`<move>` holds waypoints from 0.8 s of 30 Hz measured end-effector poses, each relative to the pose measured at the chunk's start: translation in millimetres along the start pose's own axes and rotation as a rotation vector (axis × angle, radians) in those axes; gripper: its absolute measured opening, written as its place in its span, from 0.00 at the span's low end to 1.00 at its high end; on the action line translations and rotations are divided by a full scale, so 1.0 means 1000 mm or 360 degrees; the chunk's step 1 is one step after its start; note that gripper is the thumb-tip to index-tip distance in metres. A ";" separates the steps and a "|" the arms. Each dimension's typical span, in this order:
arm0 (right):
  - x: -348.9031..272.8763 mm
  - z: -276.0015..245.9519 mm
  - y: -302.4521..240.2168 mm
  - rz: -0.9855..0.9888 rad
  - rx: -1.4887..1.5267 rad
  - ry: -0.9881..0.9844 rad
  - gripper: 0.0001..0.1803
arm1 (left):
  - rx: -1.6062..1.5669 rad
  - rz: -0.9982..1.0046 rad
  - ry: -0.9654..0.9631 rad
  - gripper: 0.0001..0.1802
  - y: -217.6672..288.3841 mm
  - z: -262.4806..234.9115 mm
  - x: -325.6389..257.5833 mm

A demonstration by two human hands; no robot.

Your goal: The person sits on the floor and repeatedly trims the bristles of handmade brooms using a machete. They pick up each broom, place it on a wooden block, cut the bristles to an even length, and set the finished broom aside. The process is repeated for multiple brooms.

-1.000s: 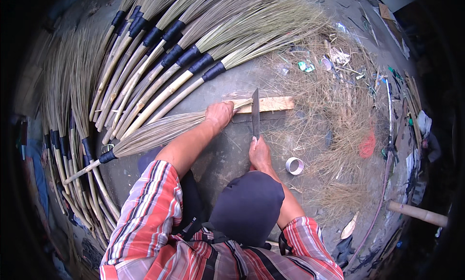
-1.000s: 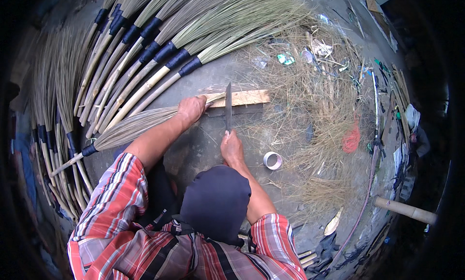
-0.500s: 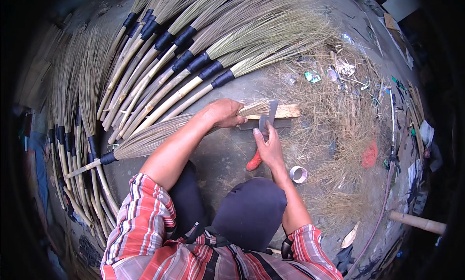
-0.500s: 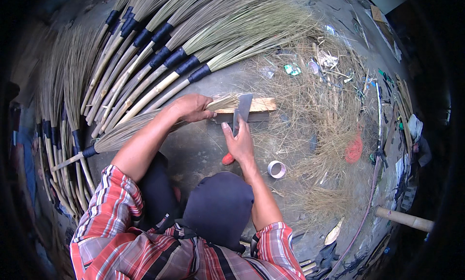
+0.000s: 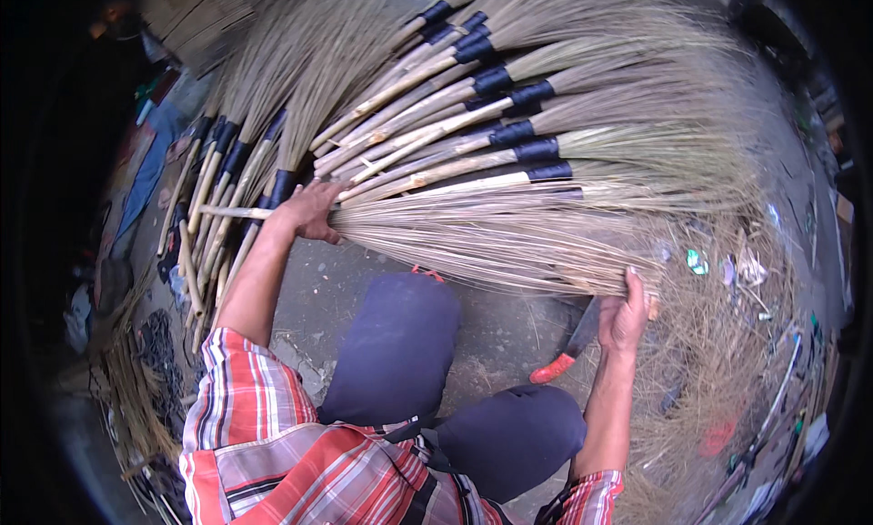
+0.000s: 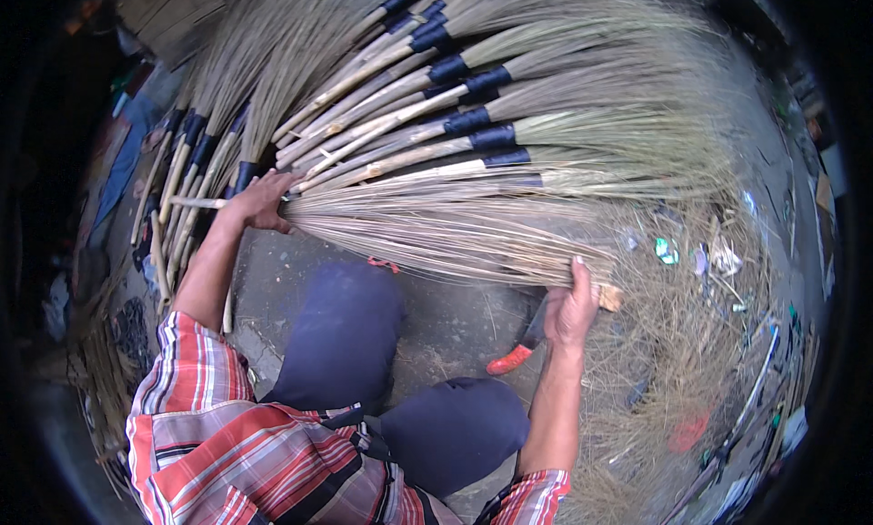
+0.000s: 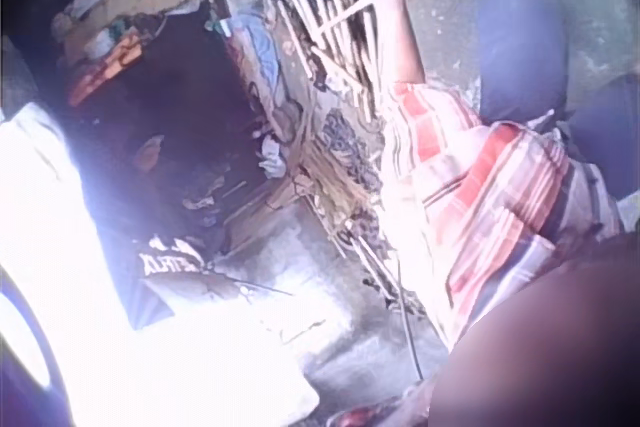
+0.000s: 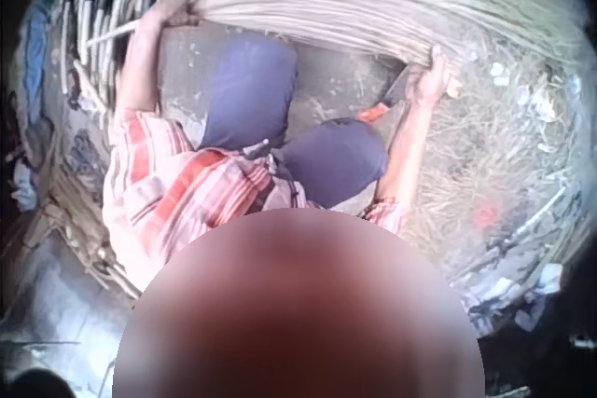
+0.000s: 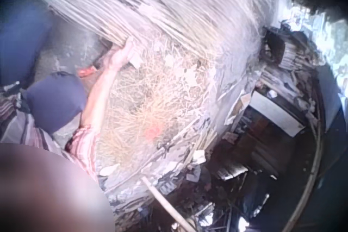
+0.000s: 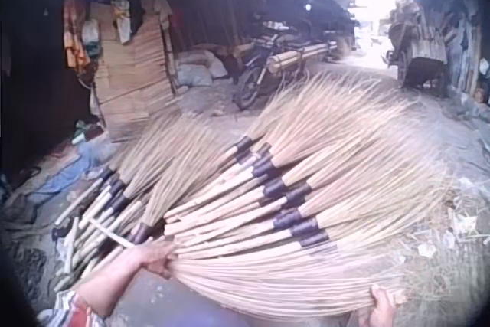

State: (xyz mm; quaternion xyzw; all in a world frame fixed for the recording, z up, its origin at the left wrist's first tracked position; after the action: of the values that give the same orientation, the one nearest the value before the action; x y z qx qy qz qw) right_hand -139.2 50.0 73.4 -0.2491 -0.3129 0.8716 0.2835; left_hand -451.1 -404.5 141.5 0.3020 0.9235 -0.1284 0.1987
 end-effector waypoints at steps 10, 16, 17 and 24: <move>0.001 -0.046 -0.059 -0.0318 -0.0389 0.0277 0.52 | -0.0433 -0.0071 0.1016 0.23 -0.062 -0.042 -0.043; -0.040 -0.127 -0.059 -0.0284 -0.0579 0.0683 0.54 | 0.0520 -0.1363 0.1538 0.39 -0.202 -0.187 -0.071; -0.049 -0.137 -0.054 -0.0271 -0.0649 0.0692 0.54 | 0.0499 -0.1371 0.1666 0.39 -0.202 -0.192 -0.060; -0.132 -0.200 -0.003 -0.0024 -0.0734 0.0997 0.43 | -0.0867 -0.0125 0.0529 0.22 0.027 0.025 0.143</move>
State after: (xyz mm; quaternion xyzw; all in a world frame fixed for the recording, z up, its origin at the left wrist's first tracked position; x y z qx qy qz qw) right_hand 78.8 46.4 -27.0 -0.5581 -0.4006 0.6580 0.3083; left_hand -533.1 -320.0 52.2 0.2185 0.9547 0.1670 0.1136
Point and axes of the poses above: each hand's wrist, its own x-axis towards the middle knuckle, its own z-axis out of the palm, y = z × x, the point moved 8 cm from there along x, towards the middle knuckle, and after that the axes turned 7 degrees about x, right-handed, at the moved point
